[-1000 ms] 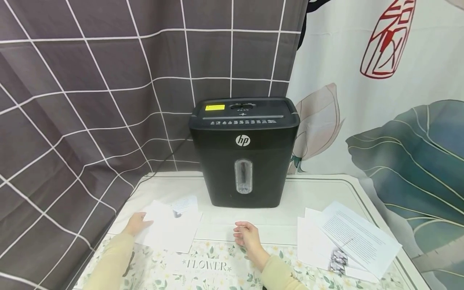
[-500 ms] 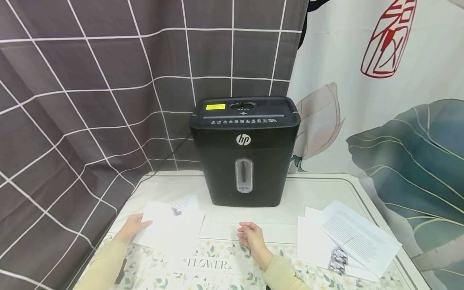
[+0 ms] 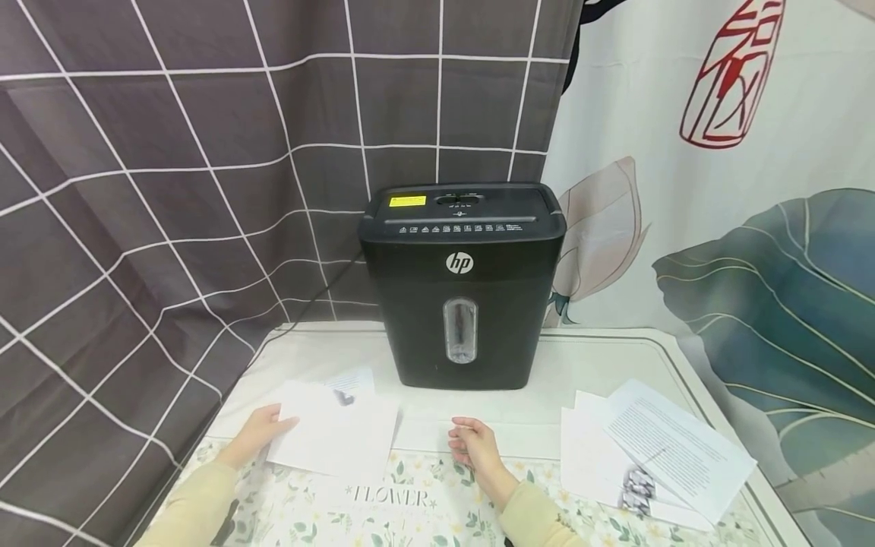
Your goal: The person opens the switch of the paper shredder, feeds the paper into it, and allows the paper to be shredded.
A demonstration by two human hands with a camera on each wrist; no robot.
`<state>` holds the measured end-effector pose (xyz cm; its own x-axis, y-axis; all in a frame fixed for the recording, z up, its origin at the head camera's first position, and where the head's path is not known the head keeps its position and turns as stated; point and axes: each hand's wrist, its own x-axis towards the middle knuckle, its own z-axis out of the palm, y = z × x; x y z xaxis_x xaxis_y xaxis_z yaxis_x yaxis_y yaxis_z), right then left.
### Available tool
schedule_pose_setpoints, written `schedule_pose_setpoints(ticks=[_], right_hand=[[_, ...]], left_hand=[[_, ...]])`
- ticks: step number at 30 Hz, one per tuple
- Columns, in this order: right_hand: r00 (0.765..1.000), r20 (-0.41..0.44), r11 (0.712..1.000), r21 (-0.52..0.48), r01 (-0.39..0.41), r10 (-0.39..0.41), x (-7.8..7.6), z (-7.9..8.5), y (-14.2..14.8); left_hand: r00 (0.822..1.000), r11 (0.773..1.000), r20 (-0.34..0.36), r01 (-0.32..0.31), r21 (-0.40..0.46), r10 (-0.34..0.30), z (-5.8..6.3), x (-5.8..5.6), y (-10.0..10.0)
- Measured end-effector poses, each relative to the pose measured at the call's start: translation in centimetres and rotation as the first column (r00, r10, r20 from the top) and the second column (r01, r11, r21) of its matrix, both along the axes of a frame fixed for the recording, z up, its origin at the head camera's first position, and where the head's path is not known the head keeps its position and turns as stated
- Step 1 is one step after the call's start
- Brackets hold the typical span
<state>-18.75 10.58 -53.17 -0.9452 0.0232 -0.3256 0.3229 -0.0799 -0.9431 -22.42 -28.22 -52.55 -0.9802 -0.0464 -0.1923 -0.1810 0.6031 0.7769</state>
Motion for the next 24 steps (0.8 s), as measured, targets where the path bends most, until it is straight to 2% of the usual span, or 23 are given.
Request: schedule_pose_setpoints(ticks=[4, 5, 8, 15, 20, 24], right_hand=[[0.996, -0.046, 0.997, -0.013, -0.075, 0.074, 0.0, -0.3, 0.7], [0.991, -0.069, 0.993, -0.023, -0.113, 0.111, 0.1, -0.3, 0.9], [0.985, -0.082, 0.987, -0.034, -0.158, 0.154, 0.2, -0.5, 1.2], [0.991, -0.018, 0.991, 0.02, -0.129, 0.13, -0.1, -0.1, 1.1], [0.993, -0.036, 0.992, 0.057, -0.108, 0.11, -0.5, -0.2, 1.3], [0.984, -0.071, 0.987, 0.018, -0.161, 0.162, -0.8, -0.4, 1.8]], left_hand=[[1.0, 0.998, -0.012, 0.021, 0.062, -0.02, 0.7, 0.0, 1.9], [1.0, 0.997, -0.01, 0.02, 0.078, -0.019, 0.8, 0.1, 2.4], [1.0, 0.994, -0.012, 0.008, 0.111, -0.007, 1.1, 0.3, 3.8], [0.999, 0.983, -0.036, -0.024, 0.181, 0.031, 2.0, 0.9, 6.8], [0.998, 0.976, -0.053, -0.01, 0.218, 0.022, 2.7, 1.3, 8.7], [0.999, 0.967, -0.052, 0.009, 0.256, 0.004, 2.8, 1.4, 10.0]])
